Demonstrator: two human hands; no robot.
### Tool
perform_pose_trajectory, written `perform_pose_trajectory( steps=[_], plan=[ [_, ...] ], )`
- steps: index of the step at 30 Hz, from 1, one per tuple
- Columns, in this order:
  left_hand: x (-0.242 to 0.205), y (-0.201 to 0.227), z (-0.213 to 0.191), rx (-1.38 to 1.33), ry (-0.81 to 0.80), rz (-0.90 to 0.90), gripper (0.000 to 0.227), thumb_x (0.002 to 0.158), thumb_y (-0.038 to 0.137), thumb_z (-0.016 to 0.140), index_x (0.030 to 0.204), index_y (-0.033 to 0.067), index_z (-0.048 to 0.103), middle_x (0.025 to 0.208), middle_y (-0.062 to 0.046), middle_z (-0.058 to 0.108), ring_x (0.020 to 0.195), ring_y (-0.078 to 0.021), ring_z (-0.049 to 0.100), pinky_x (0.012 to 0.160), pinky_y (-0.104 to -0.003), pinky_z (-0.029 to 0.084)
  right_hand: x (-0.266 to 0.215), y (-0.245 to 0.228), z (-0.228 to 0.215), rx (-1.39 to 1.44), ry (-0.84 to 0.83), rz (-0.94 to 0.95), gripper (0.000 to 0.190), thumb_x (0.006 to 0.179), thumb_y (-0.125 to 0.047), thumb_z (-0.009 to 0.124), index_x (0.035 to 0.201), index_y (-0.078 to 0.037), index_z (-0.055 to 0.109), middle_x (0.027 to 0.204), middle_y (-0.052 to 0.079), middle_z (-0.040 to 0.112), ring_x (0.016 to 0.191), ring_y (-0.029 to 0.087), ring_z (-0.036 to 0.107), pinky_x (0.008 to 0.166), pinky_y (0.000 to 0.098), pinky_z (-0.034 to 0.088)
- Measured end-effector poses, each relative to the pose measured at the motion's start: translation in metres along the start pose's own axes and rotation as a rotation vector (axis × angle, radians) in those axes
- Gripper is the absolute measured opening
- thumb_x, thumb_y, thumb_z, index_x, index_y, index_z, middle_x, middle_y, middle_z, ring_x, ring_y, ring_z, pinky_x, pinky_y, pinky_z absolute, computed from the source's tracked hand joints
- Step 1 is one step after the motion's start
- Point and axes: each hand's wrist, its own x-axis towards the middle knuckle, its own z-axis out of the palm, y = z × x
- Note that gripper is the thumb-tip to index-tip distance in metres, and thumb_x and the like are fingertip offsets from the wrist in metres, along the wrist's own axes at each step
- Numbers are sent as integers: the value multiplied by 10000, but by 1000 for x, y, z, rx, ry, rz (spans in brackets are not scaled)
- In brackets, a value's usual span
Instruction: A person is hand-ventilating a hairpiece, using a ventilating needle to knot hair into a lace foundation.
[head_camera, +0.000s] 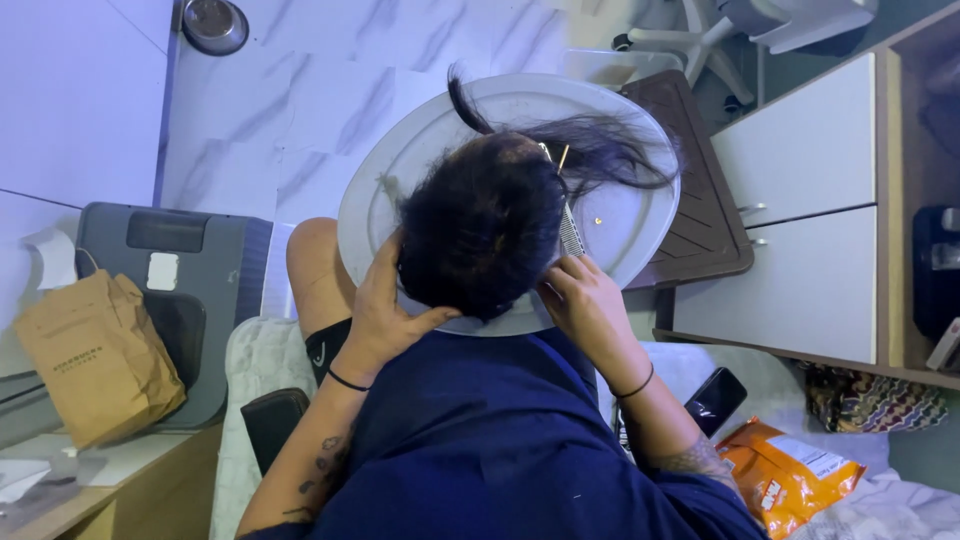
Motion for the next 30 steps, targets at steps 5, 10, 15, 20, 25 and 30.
perform_pose_trajectory(
  steps=[5, 10, 15, 20, 25, 30],
  plan=[
    [-8, -14, -9, -234, -53, -104, 1121, 701, 457, 887, 1562, 45, 299, 1547, -187, 426, 1440, -327, 390, 1179, -531, 337, 12, -7, -17, 81, -37, 57, 48, 853, -128, 761, 854, -136, 714, 855, 52, 669, 812, 282, 670, 668, 370, 554],
    [5, 2, -20, -250, -14, -103, 1035, 834, 477, 786, 1581, 29, 227, 1610, -207, 334, 1493, -346, 300, 1192, -526, 294, 26, -19, -42, 218, 119, 265, 66, 923, -132, 794, 988, -141, 802, 882, 52, 746, 726, 252, 695, 647, 344, 558],
    [22, 18, -20, -119, 55, -89, 574, 773, 138, 905, 1254, 0, 624, 1115, -107, 612, 1031, -249, 653, 939, -400, 545, 40, -43, -49, 608, 373, 374, 328, 892, -5, 808, 1202, -65, 722, 1021, 102, 726, 865, 188, 677, 714, 296, 574],
    [21, 15, -23, -272, 28, -131, 164, 871, 45, 805, 972, 44, 675, 864, -25, 586, 817, -144, 616, 838, -309, 536, 32, -36, -20, 822, 345, 363, 239, 893, 3, 808, 1095, -19, 682, 954, 85, 664, 880, 166, 657, 777, 311, 586],
    [10, 10, -33, -276, -26, -149, 106, 856, -14, 763, 881, 62, 693, 778, -8, 604, 745, -155, 604, 810, -313, 528, 23, -48, -27, 829, 223, 269, 168, 836, 45, 804, 959, -14, 706, 841, 116, 696, 811, 192, 682, 750, 355, 574],
    [4, -6, -49, 41, -34, -98, 179, 815, -14, 770, 929, 103, 696, 858, -48, 672, 872, -226, 682, 860, -340, 516, 20, -53, -15, 621, 283, 83, 128, 833, 6, 814, 906, -73, 745, 832, 94, 717, 789, 304, 717, 746, 391, 581]
  ],
)
